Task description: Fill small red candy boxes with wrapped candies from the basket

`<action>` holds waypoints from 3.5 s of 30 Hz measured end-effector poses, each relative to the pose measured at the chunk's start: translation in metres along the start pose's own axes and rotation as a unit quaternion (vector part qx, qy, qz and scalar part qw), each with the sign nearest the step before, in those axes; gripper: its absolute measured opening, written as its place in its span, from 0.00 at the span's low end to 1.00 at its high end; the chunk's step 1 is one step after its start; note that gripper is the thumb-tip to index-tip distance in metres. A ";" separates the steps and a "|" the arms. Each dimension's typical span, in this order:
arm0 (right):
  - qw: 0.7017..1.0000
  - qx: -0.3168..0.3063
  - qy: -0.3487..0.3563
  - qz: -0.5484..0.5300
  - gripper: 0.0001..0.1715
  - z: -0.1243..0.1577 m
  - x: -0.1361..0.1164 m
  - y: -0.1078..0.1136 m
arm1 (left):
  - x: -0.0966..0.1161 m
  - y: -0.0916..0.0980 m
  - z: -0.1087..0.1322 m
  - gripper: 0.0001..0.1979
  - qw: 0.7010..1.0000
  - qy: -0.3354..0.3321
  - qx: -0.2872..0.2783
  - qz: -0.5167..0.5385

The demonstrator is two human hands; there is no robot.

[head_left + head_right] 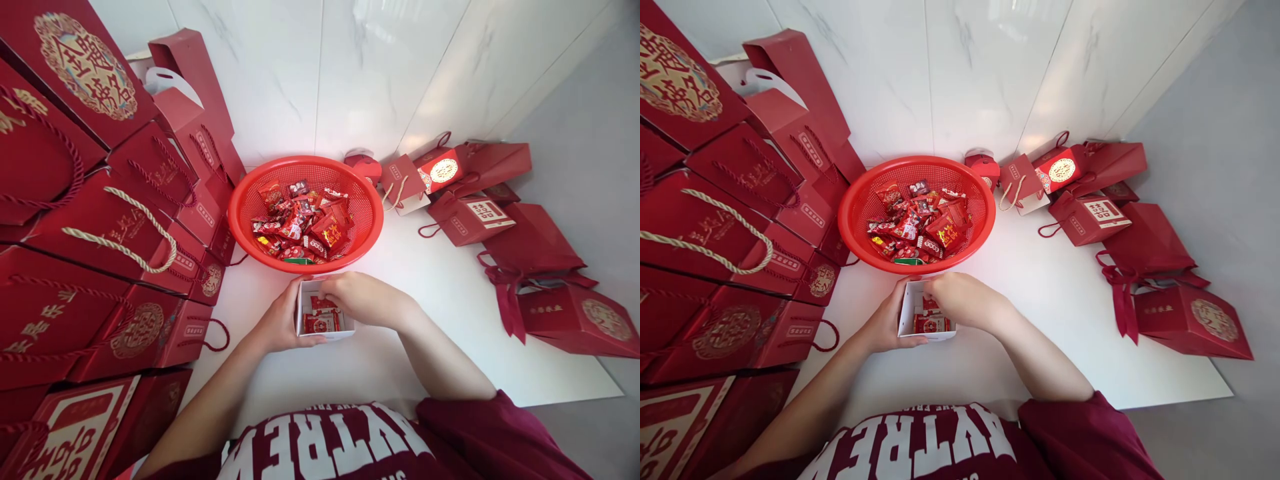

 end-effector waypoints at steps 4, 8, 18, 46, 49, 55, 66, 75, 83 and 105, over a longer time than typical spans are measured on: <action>0.991 -0.071 0.050 0.105 0.11 0.001 -0.008 -0.026 | 0.001 -0.001 0.000 0.56 1.000 -0.006 -0.006 -0.001; 0.979 -0.117 0.021 0.163 0.10 -0.004 -0.003 -0.045 | 0.004 -0.001 0.000 0.54 1.000 -0.014 -0.005 0.001; 0.986 -0.109 0.062 0.108 0.13 -0.007 -0.011 -0.045 | 0.001 0.000 0.000 0.54 1.000 -0.011 -0.001 -0.011; 0.979 -0.183 0.089 -0.002 0.19 0.009 -0.027 -0.044 | 0.002 -0.003 0.003 0.55 1.000 -0.001 -0.013 0.019; 0.969 -0.184 0.109 -0.125 0.14 0.011 -0.035 -0.034 | 0.002 -0.004 0.004 0.54 0.999 0.010 -0.016 0.044; 0.964 -0.135 0.123 -0.195 0.15 0.011 -0.038 -0.002 | 0.004 -0.004 0.003 0.53 0.998 0.011 -0.024 0.057; 0.975 -0.087 -0.038 0.200 0.21 -0.007 -0.020 -0.044 | 0.008 -0.002 0.003 0.54 0.999 0.000 -0.025 0.041; 0.969 -0.164 0.014 0.186 0.16 -0.001 -0.021 -0.050 | 0.006 -0.001 0.003 0.55 0.998 0.011 -0.018 0.054; 0.971 -0.167 0.024 0.168 0.21 0.001 -0.022 -0.053 | 0.000 -0.004 0.001 0.57 0.997 0.031 -0.031 0.068; 0.926 0.353 -0.049 -0.126 0.15 0.015 0.055 0.112 | 0.009 -0.004 0.000 0.52 0.994 0.007 -0.005 0.113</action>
Point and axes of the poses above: each hand's wrist, its own z-axis away from the middle knuckle, its own y-axis out of the back of the hand, x = y × z, the point moved 9 cm from there along -z, towards the middle knuckle, and after that the axes turned 13 degrees about x, right-handed, at the moved point
